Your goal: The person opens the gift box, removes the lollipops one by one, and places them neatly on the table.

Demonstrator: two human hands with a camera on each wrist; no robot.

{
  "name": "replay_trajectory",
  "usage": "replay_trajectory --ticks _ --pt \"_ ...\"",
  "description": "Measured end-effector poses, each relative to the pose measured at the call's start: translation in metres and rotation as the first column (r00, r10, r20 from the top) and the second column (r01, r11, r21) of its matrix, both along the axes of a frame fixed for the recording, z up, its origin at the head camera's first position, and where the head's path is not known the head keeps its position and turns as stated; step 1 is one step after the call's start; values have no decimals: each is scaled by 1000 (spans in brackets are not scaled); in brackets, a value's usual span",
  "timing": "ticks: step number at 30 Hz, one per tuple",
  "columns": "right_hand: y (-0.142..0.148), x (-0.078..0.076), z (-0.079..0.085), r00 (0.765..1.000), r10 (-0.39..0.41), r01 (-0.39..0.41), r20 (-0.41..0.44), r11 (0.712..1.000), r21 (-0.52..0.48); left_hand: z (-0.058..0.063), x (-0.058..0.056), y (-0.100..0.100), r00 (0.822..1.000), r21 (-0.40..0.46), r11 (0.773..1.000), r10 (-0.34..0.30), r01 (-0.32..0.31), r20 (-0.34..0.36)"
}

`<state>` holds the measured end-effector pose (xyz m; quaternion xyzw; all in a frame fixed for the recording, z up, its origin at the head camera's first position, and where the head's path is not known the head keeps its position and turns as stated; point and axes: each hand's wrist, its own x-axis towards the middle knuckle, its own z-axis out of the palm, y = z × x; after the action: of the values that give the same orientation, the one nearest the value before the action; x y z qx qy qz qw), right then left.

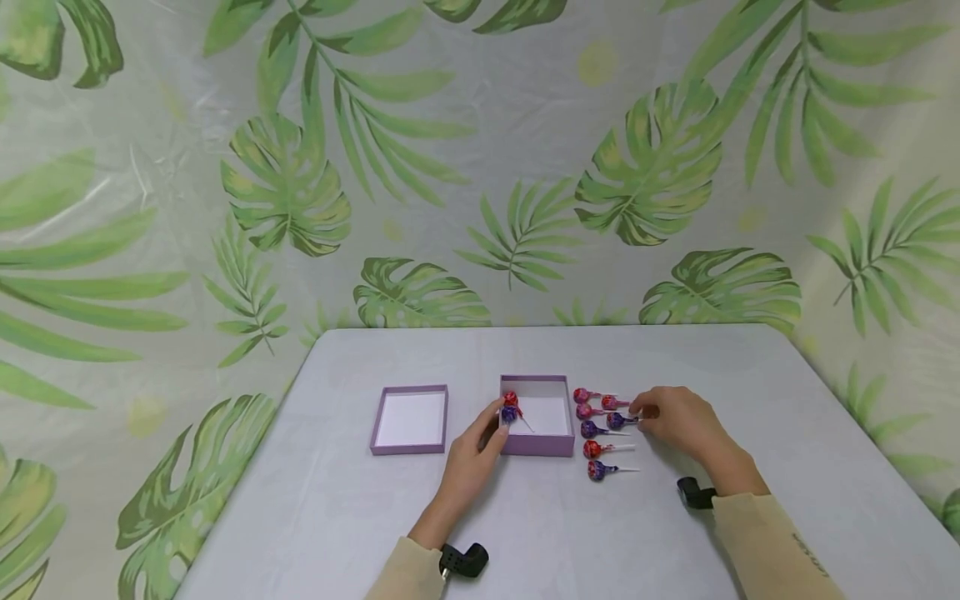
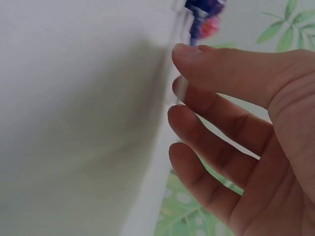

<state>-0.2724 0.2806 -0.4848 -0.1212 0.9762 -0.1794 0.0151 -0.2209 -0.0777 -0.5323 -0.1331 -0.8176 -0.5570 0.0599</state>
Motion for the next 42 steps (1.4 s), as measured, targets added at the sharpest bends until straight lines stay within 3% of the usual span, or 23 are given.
replay_trajectory --ticks 9,18,42 --pt "11 7 25 996 -4 1 -89 999 -34 2 2 -2 1000 0 1000 1 -1 0" --pt "0 16 48 979 13 -29 -203 997 -75 3 -1 0 1000 4 1000 -9 9 0" --pt "-76 11 58 976 70 -107 -204 979 -174 1 -1 1 1000 -10 1000 15 -14 13"
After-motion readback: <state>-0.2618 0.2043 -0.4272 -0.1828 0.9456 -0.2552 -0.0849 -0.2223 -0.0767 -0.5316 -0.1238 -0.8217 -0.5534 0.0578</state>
